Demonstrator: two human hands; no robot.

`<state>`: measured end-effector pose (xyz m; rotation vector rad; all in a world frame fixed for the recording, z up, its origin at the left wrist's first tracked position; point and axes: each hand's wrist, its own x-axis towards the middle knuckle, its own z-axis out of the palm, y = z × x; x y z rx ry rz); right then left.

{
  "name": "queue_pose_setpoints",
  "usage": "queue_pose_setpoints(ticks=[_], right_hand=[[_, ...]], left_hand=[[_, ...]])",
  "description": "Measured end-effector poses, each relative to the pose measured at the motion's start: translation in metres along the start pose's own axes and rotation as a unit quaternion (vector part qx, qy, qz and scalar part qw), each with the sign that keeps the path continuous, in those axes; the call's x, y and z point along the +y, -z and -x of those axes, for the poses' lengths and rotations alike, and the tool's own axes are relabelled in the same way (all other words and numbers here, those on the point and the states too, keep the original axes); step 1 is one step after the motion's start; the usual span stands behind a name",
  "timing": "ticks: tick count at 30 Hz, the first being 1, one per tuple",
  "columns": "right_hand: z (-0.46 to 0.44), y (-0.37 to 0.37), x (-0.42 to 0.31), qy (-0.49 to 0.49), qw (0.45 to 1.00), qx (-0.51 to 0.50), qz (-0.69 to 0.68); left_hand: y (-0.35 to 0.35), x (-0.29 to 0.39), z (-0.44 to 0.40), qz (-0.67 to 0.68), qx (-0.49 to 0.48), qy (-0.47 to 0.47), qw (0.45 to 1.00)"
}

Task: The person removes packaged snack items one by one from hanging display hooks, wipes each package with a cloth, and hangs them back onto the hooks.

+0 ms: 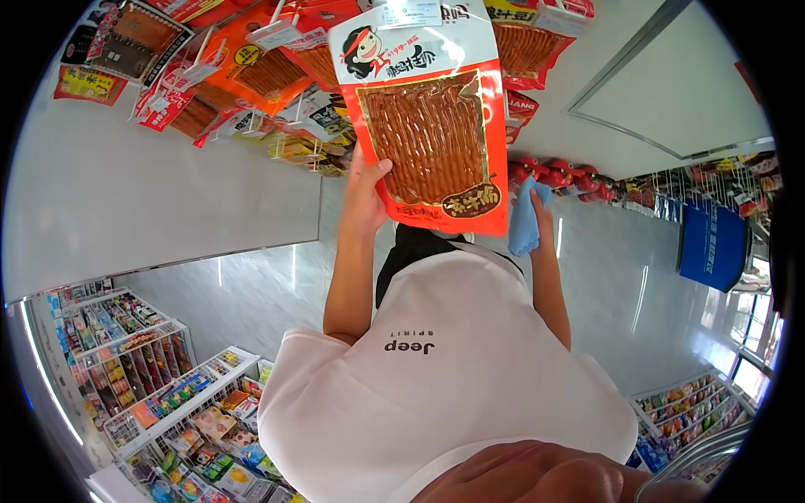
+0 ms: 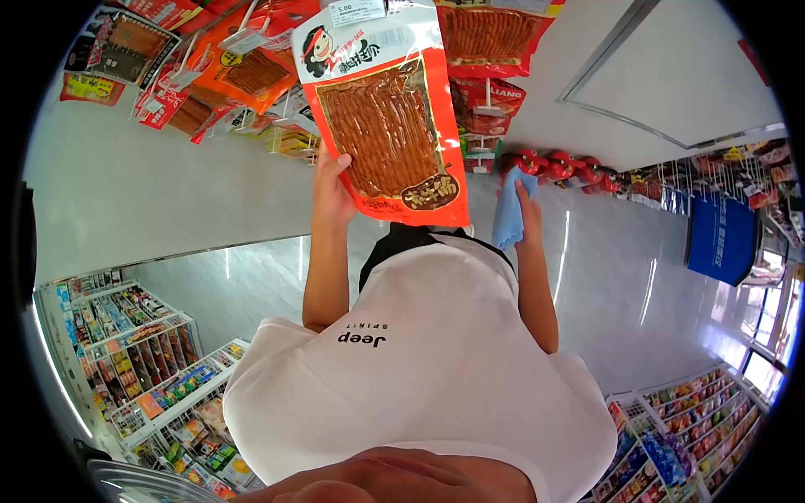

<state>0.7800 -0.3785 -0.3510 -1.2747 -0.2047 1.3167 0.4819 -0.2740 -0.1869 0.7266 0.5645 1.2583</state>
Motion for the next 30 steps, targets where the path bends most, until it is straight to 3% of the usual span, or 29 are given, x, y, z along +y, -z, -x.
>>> queue_pose_setpoints(ticks=[3,6,10,16,19,21,22,25,29,30], right_hand=[[-0.001,0.002,-0.001,-0.026,0.999,0.030,0.006],[-0.005,0.010,-0.003,-0.011,0.997,0.066,0.025],[0.002,0.012,-0.033,0.021,0.996,0.082,0.005],[0.046,-0.035,-0.098,0.172,0.981,0.077,0.039],[0.051,-0.071,-0.089,0.305,0.929,0.046,0.205],[0.047,-0.079,-0.081,0.366,0.824,0.067,0.428],[0.046,-0.086,-0.077,0.435,0.797,0.055,0.415],[0.066,-0.088,-0.058,0.385,0.799,0.031,0.461],[0.092,-0.105,-0.043,0.519,0.708,0.053,0.477],[0.089,-0.102,-0.043,0.507,0.704,0.060,0.494]], left_hand=[[0.045,-0.035,0.007,0.089,0.003,0.120,0.989],[0.043,-0.058,0.019,0.134,0.023,0.201,0.970],[0.025,-0.074,0.027,0.209,0.002,0.257,0.944],[0.020,-0.094,0.033,0.154,0.019,0.292,0.944],[0.009,-0.095,0.035,0.131,0.000,0.293,0.947],[-0.007,-0.093,0.039,0.121,-0.021,0.284,0.951],[-0.010,-0.095,0.041,0.104,-0.020,0.276,0.955],[-0.014,-0.098,0.040,0.068,-0.020,0.245,0.967],[-0.012,-0.100,0.040,0.047,-0.029,0.229,0.972],[-0.012,-0.100,0.040,0.036,-0.032,0.228,0.972]])
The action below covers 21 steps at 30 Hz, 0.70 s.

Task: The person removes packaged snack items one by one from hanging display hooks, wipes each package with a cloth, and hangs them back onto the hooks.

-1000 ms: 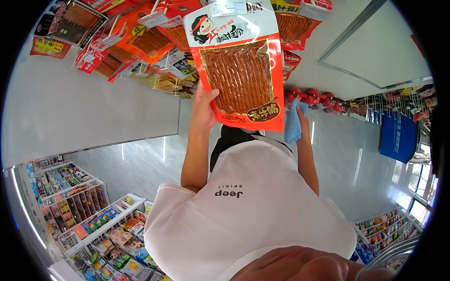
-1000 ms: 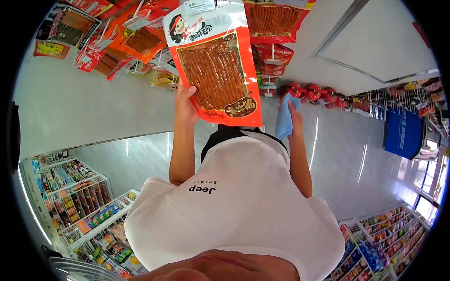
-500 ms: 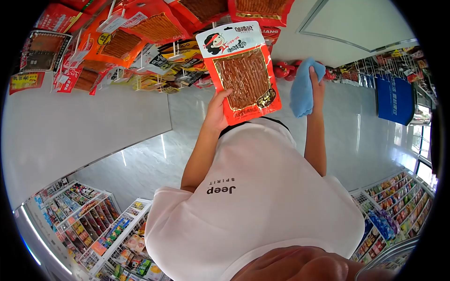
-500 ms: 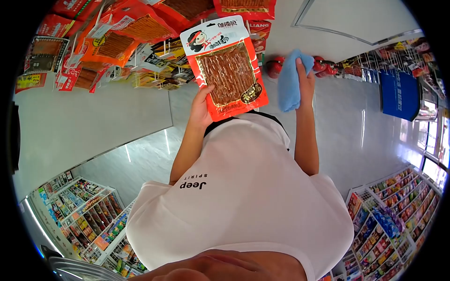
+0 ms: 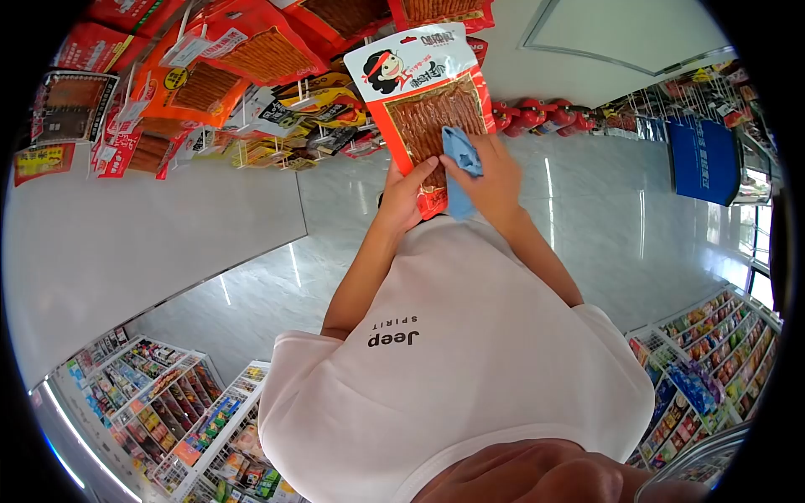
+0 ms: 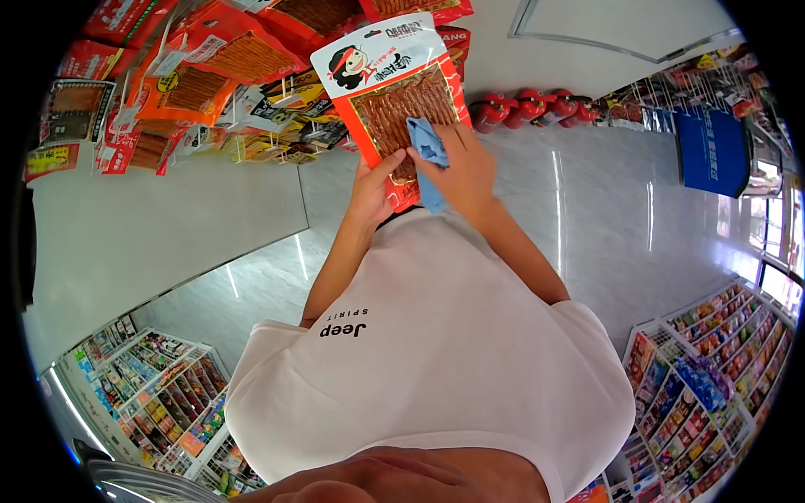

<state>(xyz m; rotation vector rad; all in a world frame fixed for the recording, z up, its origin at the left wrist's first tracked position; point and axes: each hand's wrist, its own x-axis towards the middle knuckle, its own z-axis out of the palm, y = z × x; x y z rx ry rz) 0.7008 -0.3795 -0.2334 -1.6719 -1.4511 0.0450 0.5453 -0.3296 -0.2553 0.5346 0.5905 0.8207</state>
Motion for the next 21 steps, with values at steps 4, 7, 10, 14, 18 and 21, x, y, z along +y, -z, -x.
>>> queue_pose_setpoints(ticks=[4,7,10,14,18,21], right_hand=[[-0.029,0.000,0.034,-0.041,0.999,0.032,0.016],[-0.037,0.006,0.035,-0.061,0.997,0.045,0.011],[-0.020,0.013,0.018,-0.004,0.999,-0.042,0.022],[-0.012,0.016,0.024,0.030,0.997,-0.060,0.036],[-0.043,0.019,0.038,-0.040,0.998,0.038,0.018],[-0.029,0.020,0.028,0.022,0.999,0.006,0.043]], left_hand=[[-0.004,0.005,0.007,-0.005,-0.005,0.011,1.000],[-0.004,0.006,0.008,-0.001,-0.014,0.008,1.000],[-0.001,0.010,0.004,0.000,-0.007,-0.003,1.000],[-0.006,0.016,0.005,0.004,-0.001,-0.009,1.000],[-0.009,0.021,0.011,0.016,0.000,0.013,1.000],[-0.008,0.023,0.008,0.032,-0.012,-0.003,0.999]])
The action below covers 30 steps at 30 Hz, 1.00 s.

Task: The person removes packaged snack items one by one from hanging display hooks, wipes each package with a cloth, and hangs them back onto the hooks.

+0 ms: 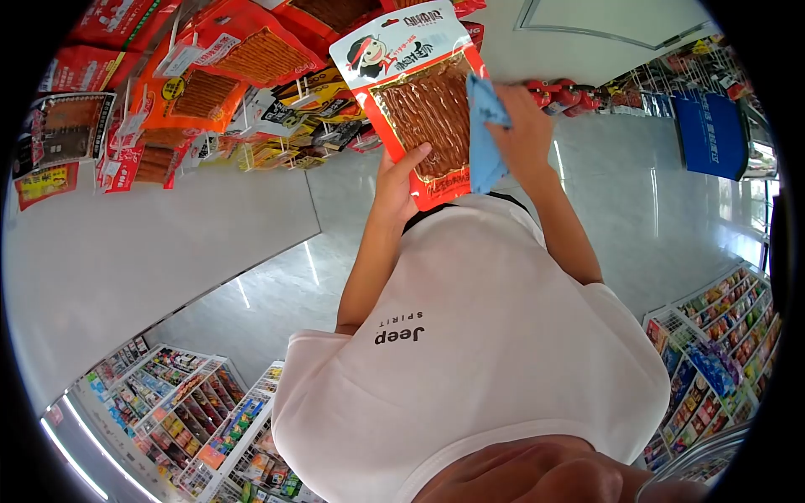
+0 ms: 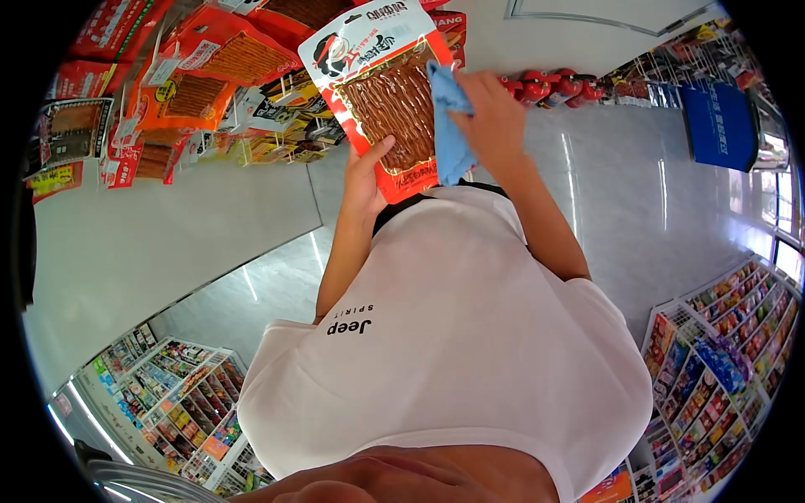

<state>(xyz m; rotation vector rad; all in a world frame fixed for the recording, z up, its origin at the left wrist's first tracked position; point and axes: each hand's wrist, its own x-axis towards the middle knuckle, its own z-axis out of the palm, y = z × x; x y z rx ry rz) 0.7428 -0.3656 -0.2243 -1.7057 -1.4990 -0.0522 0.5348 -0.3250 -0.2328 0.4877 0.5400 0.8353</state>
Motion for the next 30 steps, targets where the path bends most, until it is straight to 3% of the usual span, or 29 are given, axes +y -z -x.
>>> queue_pose_setpoints(ticks=[4,10,14,17,20,26,30], right_hand=[[0.032,0.007,-0.010,0.046,0.996,-0.078,-0.021],[0.011,-0.009,0.012,-0.037,0.999,0.007,0.018],[0.026,-0.010,-0.013,0.033,0.999,-0.039,0.015],[0.037,-0.022,-0.030,0.051,0.997,-0.049,-0.002],[0.041,-0.029,-0.053,0.064,0.997,-0.038,-0.031],[0.048,-0.042,-0.062,0.142,0.988,-0.032,-0.048],[0.035,-0.032,-0.039,0.098,0.994,-0.040,-0.032]], left_hand=[[0.002,0.003,-0.004,0.001,0.014,-0.008,1.000],[-0.008,0.003,-0.007,0.040,0.021,0.008,0.999],[-0.016,0.001,-0.004,0.003,0.037,-0.011,0.999],[-0.020,0.002,-0.005,0.125,0.035,0.053,0.990],[-0.005,-0.011,-0.008,0.083,0.013,0.014,0.996],[-0.006,-0.010,-0.008,0.058,0.032,0.029,0.997],[-0.014,-0.011,0.000,0.050,0.026,0.037,0.998]])
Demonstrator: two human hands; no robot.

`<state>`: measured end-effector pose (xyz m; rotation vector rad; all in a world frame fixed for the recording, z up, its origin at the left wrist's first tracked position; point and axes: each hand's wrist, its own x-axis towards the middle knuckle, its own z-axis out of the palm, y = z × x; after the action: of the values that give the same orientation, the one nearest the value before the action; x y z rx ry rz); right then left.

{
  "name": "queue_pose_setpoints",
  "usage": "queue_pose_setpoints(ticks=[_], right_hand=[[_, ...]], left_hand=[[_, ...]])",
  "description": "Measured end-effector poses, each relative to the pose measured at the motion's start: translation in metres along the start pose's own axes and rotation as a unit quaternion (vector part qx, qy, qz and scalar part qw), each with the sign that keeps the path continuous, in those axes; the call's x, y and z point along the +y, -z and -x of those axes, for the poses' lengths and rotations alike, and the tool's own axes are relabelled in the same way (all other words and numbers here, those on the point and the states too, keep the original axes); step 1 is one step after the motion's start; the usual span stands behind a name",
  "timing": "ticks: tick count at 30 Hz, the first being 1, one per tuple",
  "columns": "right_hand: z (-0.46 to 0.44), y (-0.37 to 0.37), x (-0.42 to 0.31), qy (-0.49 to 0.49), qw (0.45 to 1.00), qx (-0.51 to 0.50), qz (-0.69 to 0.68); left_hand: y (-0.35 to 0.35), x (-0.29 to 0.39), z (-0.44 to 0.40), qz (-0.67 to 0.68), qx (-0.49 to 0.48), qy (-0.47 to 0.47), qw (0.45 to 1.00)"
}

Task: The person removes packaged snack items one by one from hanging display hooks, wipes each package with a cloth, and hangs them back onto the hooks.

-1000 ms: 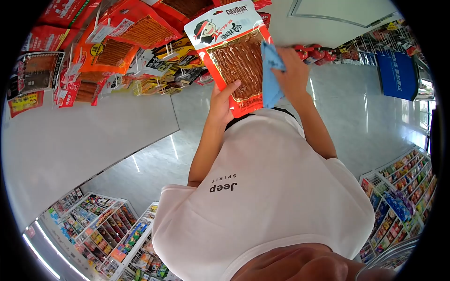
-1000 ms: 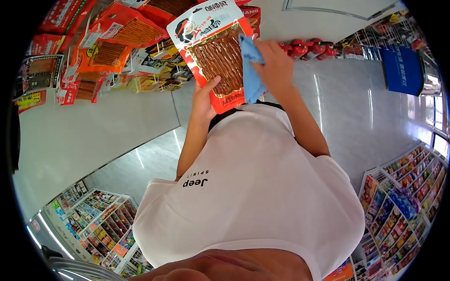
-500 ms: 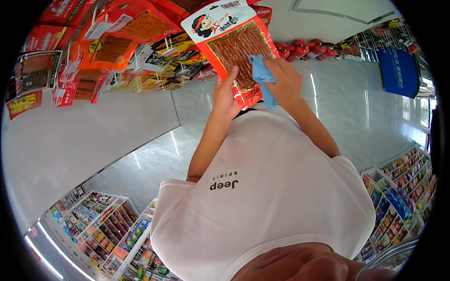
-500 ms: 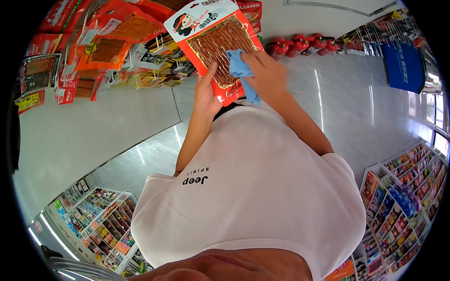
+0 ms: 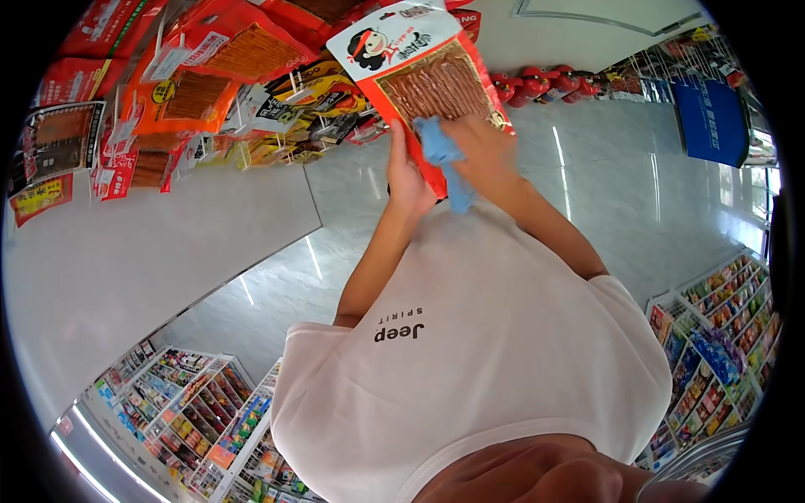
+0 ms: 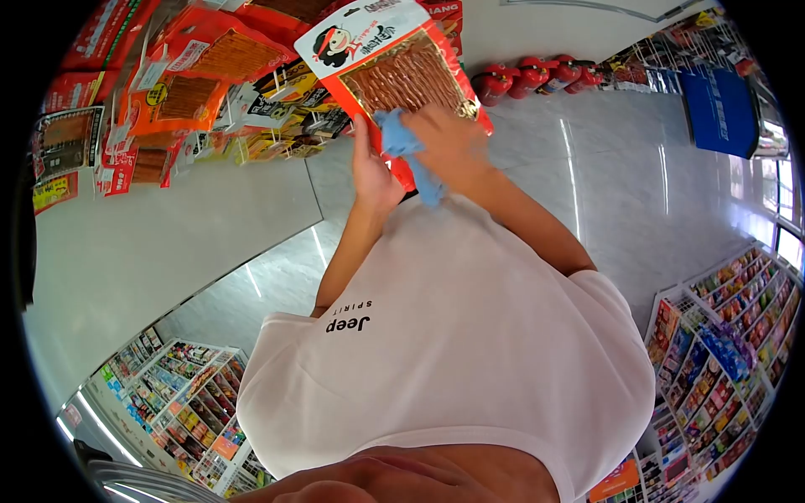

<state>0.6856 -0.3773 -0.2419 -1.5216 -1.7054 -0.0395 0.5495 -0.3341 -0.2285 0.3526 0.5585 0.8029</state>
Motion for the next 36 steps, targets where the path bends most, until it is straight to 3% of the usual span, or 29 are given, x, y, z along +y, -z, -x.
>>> queue_pose_setpoints(ticks=[3,6,10,13,20,24,29,32,36], right_hand=[[-0.001,0.004,0.007,-0.069,0.997,0.010,0.020],[0.001,-0.005,-0.004,0.003,1.000,-0.008,-0.014],[-0.019,-0.005,0.004,-0.029,0.999,-0.038,0.011],[-0.045,0.000,0.015,-0.076,0.996,0.049,-0.008],[-0.044,0.007,0.001,-0.006,0.999,-0.031,0.004],[-0.072,0.012,0.024,-0.103,0.993,0.055,0.033],[-0.055,0.013,0.007,0.030,0.999,0.005,-0.009],[-0.057,0.022,0.019,-0.051,0.998,-0.043,0.015],[-0.054,0.025,0.045,-0.145,0.988,0.055,-0.007]], left_hand=[[-0.002,-0.008,-0.002,0.011,0.005,-0.001,1.000],[0.017,-0.014,-0.005,-0.004,-0.008,0.026,1.000],[0.014,-0.015,-0.005,-0.027,-0.008,0.026,0.999],[-0.001,-0.014,-0.001,-0.098,-0.006,0.000,0.995],[0.018,-0.019,-0.005,-0.179,0.006,0.000,0.984],[0.013,-0.020,-0.003,-0.193,0.004,-0.009,0.981],[0.024,-0.019,-0.005,-0.239,0.022,-0.009,0.971],[0.021,-0.014,-0.001,-0.211,0.029,0.005,0.977],[0.016,-0.006,0.002,-0.119,0.026,0.026,0.992]])
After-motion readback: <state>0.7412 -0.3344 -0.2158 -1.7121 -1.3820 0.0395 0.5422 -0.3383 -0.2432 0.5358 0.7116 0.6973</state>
